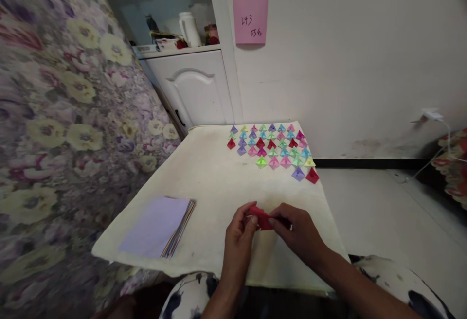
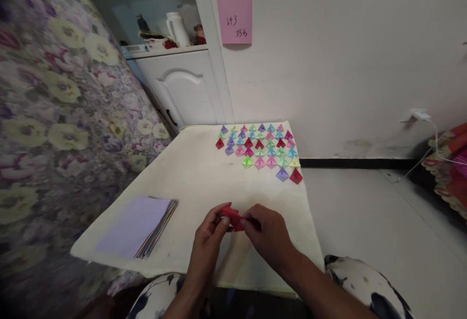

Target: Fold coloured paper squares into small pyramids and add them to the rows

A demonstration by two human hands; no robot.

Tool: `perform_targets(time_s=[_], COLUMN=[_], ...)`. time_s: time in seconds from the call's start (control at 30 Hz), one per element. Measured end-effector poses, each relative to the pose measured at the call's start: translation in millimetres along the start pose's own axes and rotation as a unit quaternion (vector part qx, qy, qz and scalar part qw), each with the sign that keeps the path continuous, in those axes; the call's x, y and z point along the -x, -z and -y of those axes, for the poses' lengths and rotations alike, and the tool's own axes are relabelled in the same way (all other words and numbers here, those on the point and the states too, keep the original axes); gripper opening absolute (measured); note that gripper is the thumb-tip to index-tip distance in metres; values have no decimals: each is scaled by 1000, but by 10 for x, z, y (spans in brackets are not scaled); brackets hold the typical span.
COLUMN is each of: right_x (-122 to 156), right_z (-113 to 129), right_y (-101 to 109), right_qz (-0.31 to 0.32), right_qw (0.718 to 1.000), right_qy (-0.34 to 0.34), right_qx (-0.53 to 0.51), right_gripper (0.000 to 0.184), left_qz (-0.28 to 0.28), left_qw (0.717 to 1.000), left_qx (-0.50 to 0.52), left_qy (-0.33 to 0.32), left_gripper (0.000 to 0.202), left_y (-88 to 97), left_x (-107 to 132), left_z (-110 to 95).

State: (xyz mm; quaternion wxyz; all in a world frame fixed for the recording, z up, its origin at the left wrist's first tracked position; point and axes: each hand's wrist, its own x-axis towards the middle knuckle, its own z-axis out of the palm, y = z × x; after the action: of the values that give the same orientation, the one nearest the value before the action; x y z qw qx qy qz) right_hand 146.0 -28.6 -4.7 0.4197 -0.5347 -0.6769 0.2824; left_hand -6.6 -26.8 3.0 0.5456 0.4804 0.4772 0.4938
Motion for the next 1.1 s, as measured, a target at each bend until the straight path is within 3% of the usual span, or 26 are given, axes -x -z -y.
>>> perform_targets(time_s=[0.23,0.37,0.5,0.73,0.83,0.93,1.1], right_x=[4,8,15,23,16,1,-16], right_z=[29,31,43,22,20,36,67], right_y=[22,26,40,30,24,20,15], right_qz=[21,28,37,9,11,24,20], right_qw=[1000,999,999,1000,1000,999,996], right_qy=[8,11,18,24,26,22,14], right_qx=[-7,-13,-14,16,-1,-39,-90], right_gripper=[10,9,10,6,14,9,9], left_qz=[54,68,82,67,62,63,30], left_qw=[998,997,995,995,996,996,1000], left_qx=[19,19,-49,-70,-67,-69,-4], left_qy=[3,-14,-36,-22,-18,-11,8], left_gripper=[38,24,17,10,10,9,25], left_y=[51,85,127,133,128,127,94], left_x=[-14,-31,-43,-57,-57,-52,-46], left_z=[-105,-132,-126,-71,-61,-52,-21])
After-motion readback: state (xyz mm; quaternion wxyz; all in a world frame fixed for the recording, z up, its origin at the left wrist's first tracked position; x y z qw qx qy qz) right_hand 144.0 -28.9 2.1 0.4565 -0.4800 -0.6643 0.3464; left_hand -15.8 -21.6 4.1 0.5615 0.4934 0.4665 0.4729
